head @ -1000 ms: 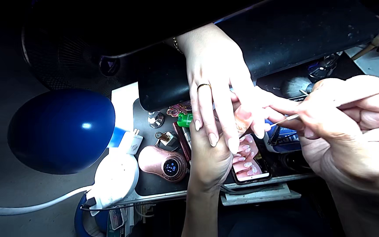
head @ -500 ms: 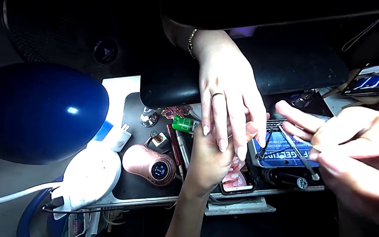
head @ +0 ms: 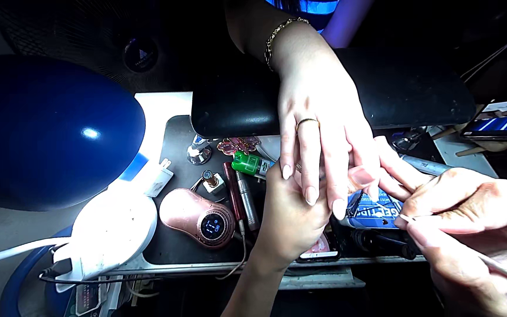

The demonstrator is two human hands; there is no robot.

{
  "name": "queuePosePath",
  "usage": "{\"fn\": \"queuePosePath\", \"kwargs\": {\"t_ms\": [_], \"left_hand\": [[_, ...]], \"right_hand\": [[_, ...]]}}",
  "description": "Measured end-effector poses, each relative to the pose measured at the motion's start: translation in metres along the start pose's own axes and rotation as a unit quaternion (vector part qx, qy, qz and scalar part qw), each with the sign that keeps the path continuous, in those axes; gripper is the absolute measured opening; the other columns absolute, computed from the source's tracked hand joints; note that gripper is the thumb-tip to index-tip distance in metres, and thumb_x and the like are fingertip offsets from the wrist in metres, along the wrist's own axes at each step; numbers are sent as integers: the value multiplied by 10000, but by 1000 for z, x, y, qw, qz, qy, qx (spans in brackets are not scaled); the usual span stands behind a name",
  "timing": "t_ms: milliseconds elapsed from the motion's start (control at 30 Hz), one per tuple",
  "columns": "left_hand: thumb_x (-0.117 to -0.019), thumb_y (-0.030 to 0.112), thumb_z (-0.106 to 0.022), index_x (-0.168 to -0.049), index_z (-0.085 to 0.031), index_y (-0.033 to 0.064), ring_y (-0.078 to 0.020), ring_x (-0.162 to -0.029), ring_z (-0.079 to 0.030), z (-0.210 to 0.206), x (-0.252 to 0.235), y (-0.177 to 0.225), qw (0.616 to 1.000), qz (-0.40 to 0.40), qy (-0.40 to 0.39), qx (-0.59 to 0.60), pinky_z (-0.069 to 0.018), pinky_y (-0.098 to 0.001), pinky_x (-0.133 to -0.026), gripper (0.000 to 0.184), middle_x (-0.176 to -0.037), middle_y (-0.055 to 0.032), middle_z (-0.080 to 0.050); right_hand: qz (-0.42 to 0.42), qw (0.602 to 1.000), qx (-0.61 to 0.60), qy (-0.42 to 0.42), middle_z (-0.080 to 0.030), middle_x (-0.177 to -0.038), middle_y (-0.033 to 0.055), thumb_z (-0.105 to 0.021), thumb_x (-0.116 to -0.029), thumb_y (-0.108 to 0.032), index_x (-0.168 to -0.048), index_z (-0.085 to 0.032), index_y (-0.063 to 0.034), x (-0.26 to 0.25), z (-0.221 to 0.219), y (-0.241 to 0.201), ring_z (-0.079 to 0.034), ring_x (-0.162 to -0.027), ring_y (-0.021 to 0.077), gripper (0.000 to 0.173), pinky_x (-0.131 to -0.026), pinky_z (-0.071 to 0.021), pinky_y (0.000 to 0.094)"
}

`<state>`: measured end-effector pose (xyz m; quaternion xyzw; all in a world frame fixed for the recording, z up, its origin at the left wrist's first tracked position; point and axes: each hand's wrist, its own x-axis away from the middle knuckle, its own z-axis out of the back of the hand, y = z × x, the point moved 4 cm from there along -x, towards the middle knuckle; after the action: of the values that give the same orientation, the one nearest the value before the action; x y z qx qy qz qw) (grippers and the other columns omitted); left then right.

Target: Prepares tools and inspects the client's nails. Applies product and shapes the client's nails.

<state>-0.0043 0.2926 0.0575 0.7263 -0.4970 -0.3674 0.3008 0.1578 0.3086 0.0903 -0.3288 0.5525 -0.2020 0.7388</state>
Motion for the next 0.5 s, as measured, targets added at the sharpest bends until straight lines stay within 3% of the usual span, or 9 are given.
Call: {"fn": "queuePosePath", "kwargs": {"t_ms": [500], "left_hand": [[-870, -100, -709, -1078, -634, -6, -108, -828, -701, -1, 0, 1, 1000, -2, -2, 8, -605, -274, -788, 240, -894, -72, -701]], "right_hand": [[7, 1000, 20, 2, -706, -878, -75, -731, -887, -163, -854, -647, -170, -1, 0, 2, -745, -953, 141, 91, -995, -626, 402]]}}
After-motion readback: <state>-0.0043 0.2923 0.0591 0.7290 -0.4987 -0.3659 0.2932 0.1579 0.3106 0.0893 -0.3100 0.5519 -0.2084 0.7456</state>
